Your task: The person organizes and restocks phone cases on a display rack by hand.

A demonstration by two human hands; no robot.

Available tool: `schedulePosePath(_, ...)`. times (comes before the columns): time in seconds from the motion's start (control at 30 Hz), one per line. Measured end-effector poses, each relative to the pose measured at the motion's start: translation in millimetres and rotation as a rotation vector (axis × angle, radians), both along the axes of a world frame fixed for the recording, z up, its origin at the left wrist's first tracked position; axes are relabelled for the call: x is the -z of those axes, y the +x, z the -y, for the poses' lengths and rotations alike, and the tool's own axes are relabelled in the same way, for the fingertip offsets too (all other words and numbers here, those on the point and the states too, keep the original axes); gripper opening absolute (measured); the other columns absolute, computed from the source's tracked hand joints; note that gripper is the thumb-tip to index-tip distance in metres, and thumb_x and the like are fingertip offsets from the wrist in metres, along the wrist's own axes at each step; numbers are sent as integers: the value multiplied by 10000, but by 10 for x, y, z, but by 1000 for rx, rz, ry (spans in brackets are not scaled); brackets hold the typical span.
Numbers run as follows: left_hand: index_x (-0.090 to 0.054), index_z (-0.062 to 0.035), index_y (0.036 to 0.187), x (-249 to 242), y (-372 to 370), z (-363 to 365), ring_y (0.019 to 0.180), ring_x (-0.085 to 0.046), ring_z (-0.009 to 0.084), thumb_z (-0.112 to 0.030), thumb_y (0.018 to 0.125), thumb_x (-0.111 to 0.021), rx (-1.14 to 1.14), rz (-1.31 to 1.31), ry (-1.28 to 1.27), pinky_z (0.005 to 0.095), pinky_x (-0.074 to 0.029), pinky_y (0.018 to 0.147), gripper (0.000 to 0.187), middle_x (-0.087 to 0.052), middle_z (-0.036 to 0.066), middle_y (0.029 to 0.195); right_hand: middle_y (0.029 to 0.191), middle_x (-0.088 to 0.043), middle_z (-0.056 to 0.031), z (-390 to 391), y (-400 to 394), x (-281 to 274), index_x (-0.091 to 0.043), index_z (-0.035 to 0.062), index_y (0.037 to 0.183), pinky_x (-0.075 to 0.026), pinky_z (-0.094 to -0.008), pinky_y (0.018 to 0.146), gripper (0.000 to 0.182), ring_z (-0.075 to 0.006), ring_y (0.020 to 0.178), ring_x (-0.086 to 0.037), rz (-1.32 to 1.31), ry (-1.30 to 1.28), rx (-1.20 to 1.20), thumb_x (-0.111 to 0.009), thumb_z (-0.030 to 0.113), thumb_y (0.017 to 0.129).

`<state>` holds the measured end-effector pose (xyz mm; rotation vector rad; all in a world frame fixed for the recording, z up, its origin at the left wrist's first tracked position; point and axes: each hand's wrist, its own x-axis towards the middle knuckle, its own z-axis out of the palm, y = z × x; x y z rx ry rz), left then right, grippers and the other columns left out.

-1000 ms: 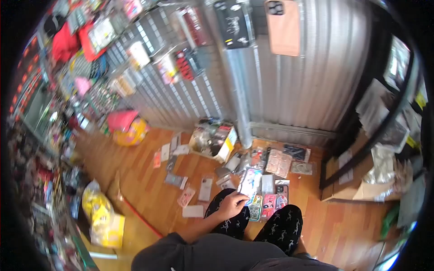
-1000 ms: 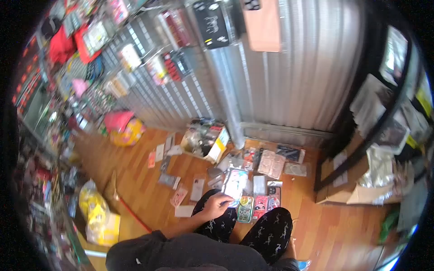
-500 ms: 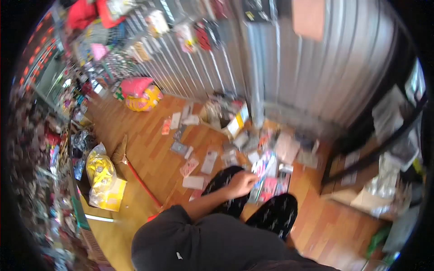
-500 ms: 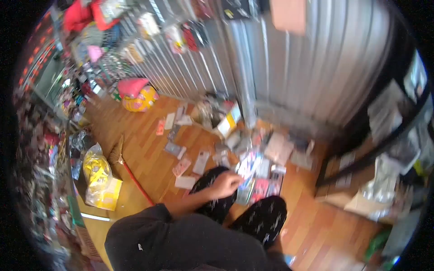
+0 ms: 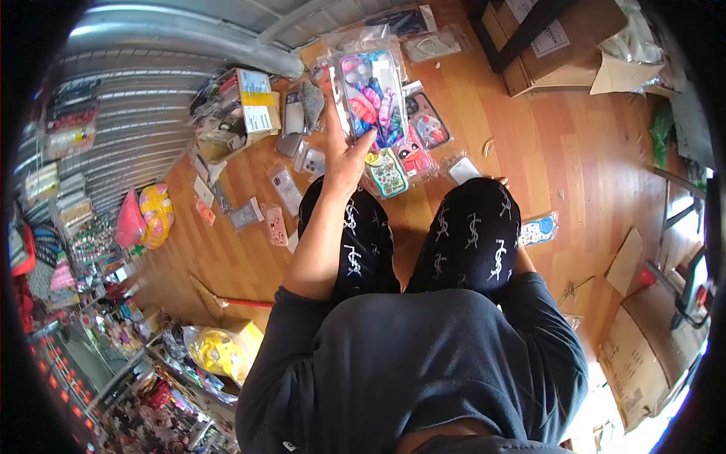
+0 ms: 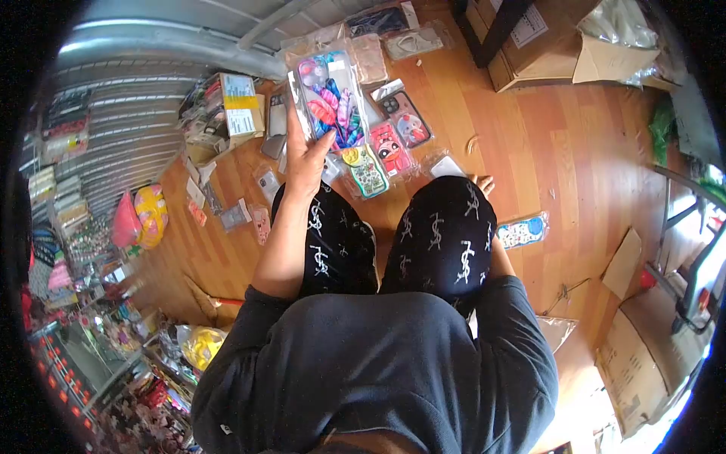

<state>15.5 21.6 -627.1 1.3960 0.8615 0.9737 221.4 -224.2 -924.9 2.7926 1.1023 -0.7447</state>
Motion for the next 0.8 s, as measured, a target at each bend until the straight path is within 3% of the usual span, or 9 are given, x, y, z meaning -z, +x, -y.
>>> schedulePosePath(0.1, -310, -39, 1267, 104, -28, -14, 1045, -450, 141, 21, 752, -565, 93, -8, -242, 283, -338, 913, 578, -456, 59, 1162, 1292, -284, -277, 198, 34, 735, -431, 37, 1092, -376, -458, 905, 446, -448, 1174, -310, 207, 102, -59, -567, 204, 701)
schedulePosePath(0.17, -306, -29, 1265, 157, -25, -63, 1056, -458, 154, 63, 733, -563, 134, 29, -309, 298, -324, 930, 598, -460, 62, 1172, 1294, -279, -279, 423, 29, 1294, -432, 36, 1090, -376, -458, 905, 444, -452, 1175, -305, 464, 171, -166, -566, 203, 701)
schedulePosePath(0.2, -314, -29, 1261, 170, -17, -82, 1060, -455, 151, 59, 734, -565, 156, 43, -314, 294, -326, 928, 590, -460, 64, 1173, 1289, -197, -349, 77, -13, 290, -422, 29, 1097, -353, -468, 925, 476, -524, 1173, -233, 48, 50, 71, -587, 208, 689)
schedulePosePath(0.3, -340, -32, 1246, 190, 34, -93, 1061, -459, 145, 48, 742, -565, 181, 57, -314, 290, -330, 924, 558, -476, 63, 1159, 1264, -189, -387, 73, -1, 166, -412, 35, 1131, -315, -468, 954, 563, -532, 1175, -213, 51, 1, -36, -640, 235, 657)
schedulePosePath(0.33, -341, -33, 1245, 205, 49, -91, 1054, -467, 146, 53, 743, -559, 176, 63, -328, 291, -336, 921, 554, -484, 62, 1150, 1266, -192, -385, -83, -11, -395, -403, 29, 1154, -269, -466, 981, 658, -521, 1180, -215, -86, -63, -10, -695, 257, 610)
schedulePosePath(0.5, -385, -41, 1203, 288, 91, -95, 990, -492, 137, 35, 752, -552, 189, 23, -382, 269, -396, 865, 487, -492, 42, 1107, 1267, -208, -377, -77, -17, -373, -403, 21, 1155, -237, -455, 997, 706, -508, 1185, -221, -56, -66, -29, -729, 272, 581)
schedulePosePath(0.57, -384, -56, 1201, 287, 119, -90, 960, -505, 133, 26, 750, -554, 211, -43, -248, 253, -468, 773, 489, -498, 38, 1076, 1268, -211, -375, -88, -14, -412, -402, 21, 1156, -232, -452, 1000, 713, -504, 1187, -222, -58, -85, -48, -733, 282, 581)
schedulePosePath(0.67, -382, -65, 1204, 364, 96, -101, 946, -514, 127, 19, 749, -557, 217, -43, -324, 244, -503, 702, 495, -498, 37, 1069, 1274, -207, -370, -100, -35, -454, -401, 22, 1156, -237, -449, 998, 721, -496, 1191, -225, -30, -98, -75, -735, 306, 583)
schedulePosePath(0.8, -386, -60, 1201, 376, 77, -104, 946, -519, 134, 20, 750, -557, 216, -72, -334, 251, -494, 724, 489, -503, 40, 1074, 1273, -210, -367, -119, -18, -481, -401, 19, 1151, -243, -433, 1002, 728, -497, 1187, -234, -53, -64, -35, -750, 284, 570)
